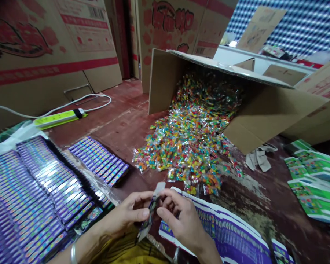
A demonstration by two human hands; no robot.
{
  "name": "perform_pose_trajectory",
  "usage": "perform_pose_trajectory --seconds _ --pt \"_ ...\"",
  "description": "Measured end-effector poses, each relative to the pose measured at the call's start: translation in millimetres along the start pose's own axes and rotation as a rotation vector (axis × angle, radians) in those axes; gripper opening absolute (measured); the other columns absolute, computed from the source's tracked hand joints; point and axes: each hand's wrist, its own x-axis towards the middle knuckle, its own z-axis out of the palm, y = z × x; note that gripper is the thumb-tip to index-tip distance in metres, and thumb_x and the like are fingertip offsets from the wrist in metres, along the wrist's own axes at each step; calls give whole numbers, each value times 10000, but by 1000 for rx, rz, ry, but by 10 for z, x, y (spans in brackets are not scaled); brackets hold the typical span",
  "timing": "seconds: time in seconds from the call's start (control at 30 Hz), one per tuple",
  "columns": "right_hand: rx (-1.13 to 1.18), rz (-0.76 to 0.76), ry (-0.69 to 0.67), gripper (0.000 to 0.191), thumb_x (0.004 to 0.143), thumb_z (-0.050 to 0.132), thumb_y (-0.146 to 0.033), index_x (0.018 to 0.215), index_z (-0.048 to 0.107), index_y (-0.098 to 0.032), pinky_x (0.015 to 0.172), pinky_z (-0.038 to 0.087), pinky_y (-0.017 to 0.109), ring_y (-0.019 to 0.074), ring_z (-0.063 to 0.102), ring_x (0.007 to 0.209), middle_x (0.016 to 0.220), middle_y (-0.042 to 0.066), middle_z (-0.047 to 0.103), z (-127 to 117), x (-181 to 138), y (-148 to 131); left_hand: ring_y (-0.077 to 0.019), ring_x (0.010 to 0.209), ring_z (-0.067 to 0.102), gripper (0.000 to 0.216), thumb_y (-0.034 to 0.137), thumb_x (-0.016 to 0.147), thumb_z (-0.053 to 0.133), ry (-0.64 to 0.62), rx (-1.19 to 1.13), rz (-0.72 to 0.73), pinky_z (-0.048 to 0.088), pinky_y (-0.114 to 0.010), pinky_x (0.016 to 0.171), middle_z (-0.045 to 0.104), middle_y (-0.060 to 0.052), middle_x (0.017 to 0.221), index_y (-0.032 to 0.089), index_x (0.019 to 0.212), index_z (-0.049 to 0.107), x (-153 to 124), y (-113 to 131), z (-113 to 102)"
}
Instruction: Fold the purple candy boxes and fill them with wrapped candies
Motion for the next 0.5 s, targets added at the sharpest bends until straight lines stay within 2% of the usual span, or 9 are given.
perform_pose_trajectory --seconds 0.07,0.13,0.17,0.2,0.23,0.33,0.4,0.5 --pt "29 95 -140 135 861 655 -292 953 633 -197 561 466 203 120 572 602 712 -25 602 -45 22 -59 -231 912 627 528 379 716 808 -51 -9 -63 448 -310 856 706 -75 977 138 1170 682 -55 -23 -32" --pt "57 190 -301 116 834 673 -286 839 621 -182 481 435 189 106 550 504 635 -40 589 -75 47 -91 -201 811 624 445 400 732 793 -55 10 -112 448 -263 740 710 -66 909 126 1074 720 -95 -50 -50" --pt "68 221 -332 132 829 676 -298 816 620 -179 452 418 185 102 540 467 609 -43 589 -77 61 -93 -188 774 618 403 412 754 772 -36 20 -118 443 -250 705 709 -62 879 120 1029 733 -106 -57 -55" --pt "84 230 -300 146 835 672 -319 825 621 -182 436 407 185 101 533 443 592 -45 590 -68 75 -85 -181 754 613 375 419 779 748 -2 32 -108 441 -245 690 708 -59 860 117 1001 740 -110 -59 -59" --pt "108 216 -205 161 843 665 -341 870 625 -188 433 405 187 104 535 440 595 -45 596 -47 89 -69 -179 750 611 357 419 801 727 45 45 -79 445 -246 693 707 -56 852 119 994 742 -108 -57 -61" --pt "157 97 174 296 837 687 -377 1064 607 -204 519 472 219 147 611 589 734 -3 652 82 125 16 -191 814 611 321 373 827 710 207 62 51 471 -268 748 698 -54 894 141 1048 730 -73 -52 -56" --pt "126 44 263 266 836 696 -379 1010 635 -187 629 509 252 183 633 727 808 30 667 206 137 84 -190 826 606 289 350 826 711 311 54 108 485 -270 747 685 -55 914 142 1027 730 -37 -76 -44" --pt "103 36 309 243 888 630 -403 812 639 -172 640 499 256 176 606 690 722 19 638 392 142 188 -155 734 596 257 315 786 752 457 64 160 490 -246 696 657 -29 822 137 966 709 5 -164 -26"
